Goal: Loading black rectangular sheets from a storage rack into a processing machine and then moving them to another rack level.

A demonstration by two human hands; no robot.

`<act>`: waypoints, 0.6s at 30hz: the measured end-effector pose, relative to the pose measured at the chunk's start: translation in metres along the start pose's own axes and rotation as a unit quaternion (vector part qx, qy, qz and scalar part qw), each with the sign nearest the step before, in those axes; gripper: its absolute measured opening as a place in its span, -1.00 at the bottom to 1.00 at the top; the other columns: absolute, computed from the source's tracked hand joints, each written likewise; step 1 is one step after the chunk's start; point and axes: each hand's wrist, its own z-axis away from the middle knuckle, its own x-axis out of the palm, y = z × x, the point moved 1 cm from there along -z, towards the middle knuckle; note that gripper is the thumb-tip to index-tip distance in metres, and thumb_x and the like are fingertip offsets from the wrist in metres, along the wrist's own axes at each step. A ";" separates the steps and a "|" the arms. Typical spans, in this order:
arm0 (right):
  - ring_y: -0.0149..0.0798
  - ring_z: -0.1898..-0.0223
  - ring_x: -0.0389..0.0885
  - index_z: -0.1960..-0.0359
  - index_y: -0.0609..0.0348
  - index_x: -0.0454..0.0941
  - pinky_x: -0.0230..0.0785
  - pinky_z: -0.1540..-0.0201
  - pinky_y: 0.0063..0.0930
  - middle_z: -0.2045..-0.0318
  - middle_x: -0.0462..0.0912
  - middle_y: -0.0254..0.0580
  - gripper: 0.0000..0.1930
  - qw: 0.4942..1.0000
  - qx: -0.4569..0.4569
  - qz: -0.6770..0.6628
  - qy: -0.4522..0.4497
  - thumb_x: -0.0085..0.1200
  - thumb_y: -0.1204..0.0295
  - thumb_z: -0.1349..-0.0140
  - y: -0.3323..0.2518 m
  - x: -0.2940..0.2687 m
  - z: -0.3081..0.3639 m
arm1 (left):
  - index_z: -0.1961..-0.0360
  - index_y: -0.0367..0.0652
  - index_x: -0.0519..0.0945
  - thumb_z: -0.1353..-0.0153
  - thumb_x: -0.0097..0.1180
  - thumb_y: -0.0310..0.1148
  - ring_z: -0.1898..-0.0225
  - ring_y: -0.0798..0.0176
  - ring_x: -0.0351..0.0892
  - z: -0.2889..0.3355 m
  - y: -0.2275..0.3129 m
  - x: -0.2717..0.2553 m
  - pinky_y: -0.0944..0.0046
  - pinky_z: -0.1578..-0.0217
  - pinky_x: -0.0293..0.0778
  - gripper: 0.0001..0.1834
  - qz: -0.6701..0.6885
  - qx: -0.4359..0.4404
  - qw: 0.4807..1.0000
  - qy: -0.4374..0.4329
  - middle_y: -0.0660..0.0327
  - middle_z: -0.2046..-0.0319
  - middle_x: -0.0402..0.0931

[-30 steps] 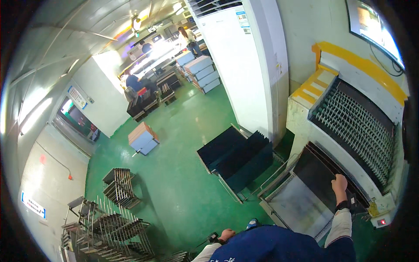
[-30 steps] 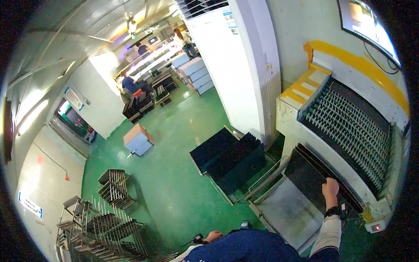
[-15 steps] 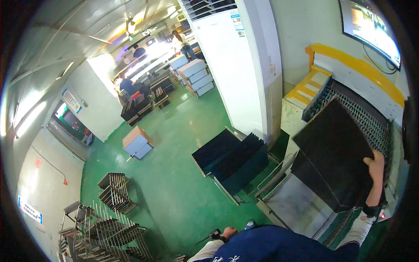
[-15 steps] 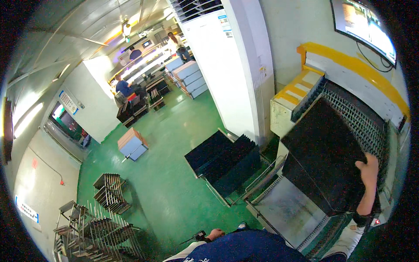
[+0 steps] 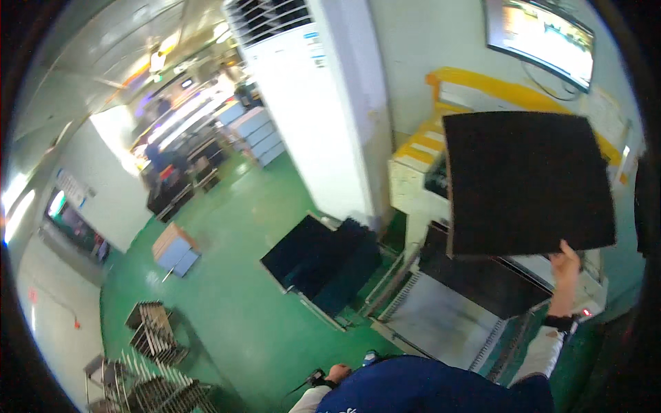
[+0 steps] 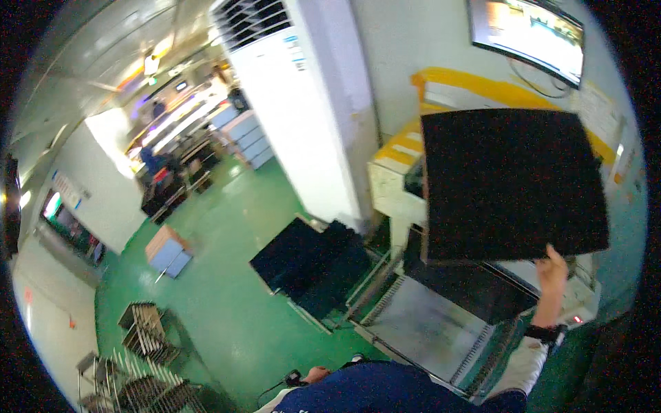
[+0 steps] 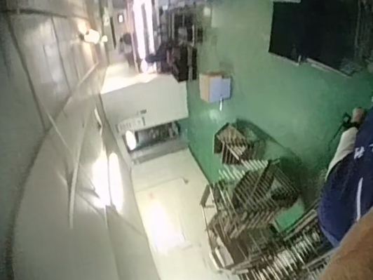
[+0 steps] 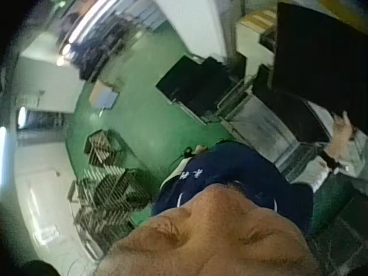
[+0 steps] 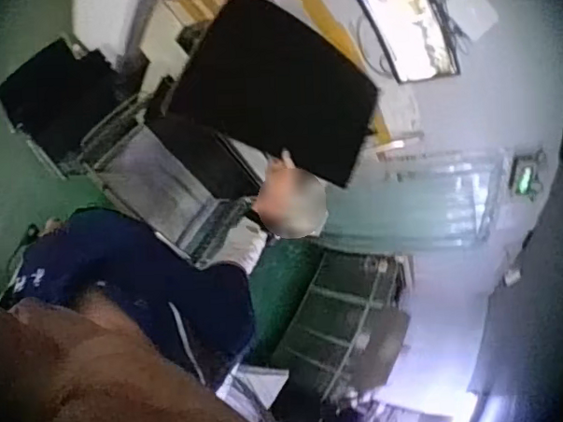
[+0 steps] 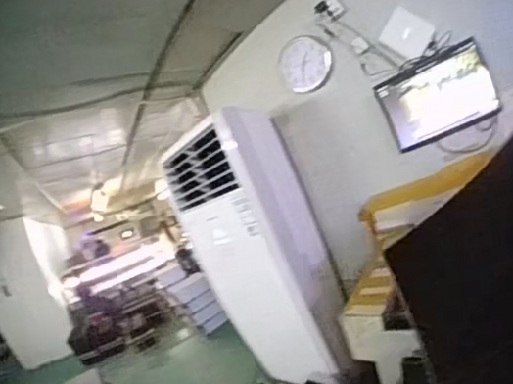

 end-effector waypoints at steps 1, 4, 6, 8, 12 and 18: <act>-0.22 0.26 0.46 0.13 0.15 0.43 0.37 0.19 -0.33 0.25 0.52 -0.22 -0.66 1.000 0.021 -0.014 0.014 0.19 0.42 -0.03 0.007 0.001 0.000 | 0.36 -0.22 0.59 0.07 0.03 -0.12 0.21 -0.02 0.55 0.006 0.013 -0.009 0.15 0.18 0.44 -0.62 0.088 -0.107 0.990 0.000 -0.03 0.30 0.57; -0.22 0.35 0.48 0.30 0.16 0.44 0.42 0.24 -0.34 0.42 0.52 -0.17 -0.79 0.994 0.064 -0.042 0.082 0.18 0.45 -0.05 0.045 -0.009 -0.033 | 0.37 -0.18 0.61 0.05 0.02 -0.11 0.21 0.02 0.56 -0.005 -0.034 0.009 0.16 0.16 0.44 -0.63 -0.062 0.106 0.992 0.021 0.01 0.30 0.58; -0.25 0.41 0.49 0.38 0.15 0.43 0.43 0.32 -0.39 0.48 0.52 -0.16 -0.84 0.992 0.057 -0.055 0.094 0.18 0.45 -0.06 0.065 -0.009 -0.037 | 0.37 -0.17 0.61 0.03 0.02 -0.10 0.20 0.03 0.56 -0.013 -0.027 0.016 0.17 0.15 0.44 -0.64 -0.002 0.050 0.997 0.058 0.04 0.29 0.59; -0.27 0.44 0.47 0.40 0.16 0.42 0.43 0.35 -0.42 0.49 0.49 -0.19 -0.85 0.985 0.083 -0.103 0.112 0.16 0.46 -0.08 0.081 -0.004 -0.037 | 0.36 -0.15 0.62 0.02 0.01 -0.10 0.20 0.03 0.56 -0.007 -0.019 0.012 0.17 0.15 0.44 -0.64 0.065 -0.021 0.992 0.104 0.06 0.29 0.59; -0.26 0.39 0.43 0.39 0.19 0.41 0.42 0.26 -0.39 0.43 0.45 -0.22 -0.86 0.975 0.112 -0.138 0.134 0.13 0.48 -0.10 0.103 -0.004 -0.045 | 0.36 -0.15 0.63 0.05 0.08 -0.11 0.27 0.09 0.59 0.017 0.017 -0.010 0.20 0.21 0.47 -0.65 0.057 -0.097 0.992 0.049 0.11 0.36 0.61; -0.25 0.34 0.45 0.34 0.15 0.42 0.41 0.20 -0.39 0.35 0.49 -0.26 -0.87 0.973 0.118 -0.142 0.136 0.12 0.46 -0.13 0.126 0.004 -0.089 | 0.37 -0.19 0.63 0.06 0.12 -0.17 0.35 0.17 0.60 0.016 0.009 -0.001 0.24 0.26 0.48 -0.68 0.161 -0.162 0.969 0.091 0.12 0.42 0.62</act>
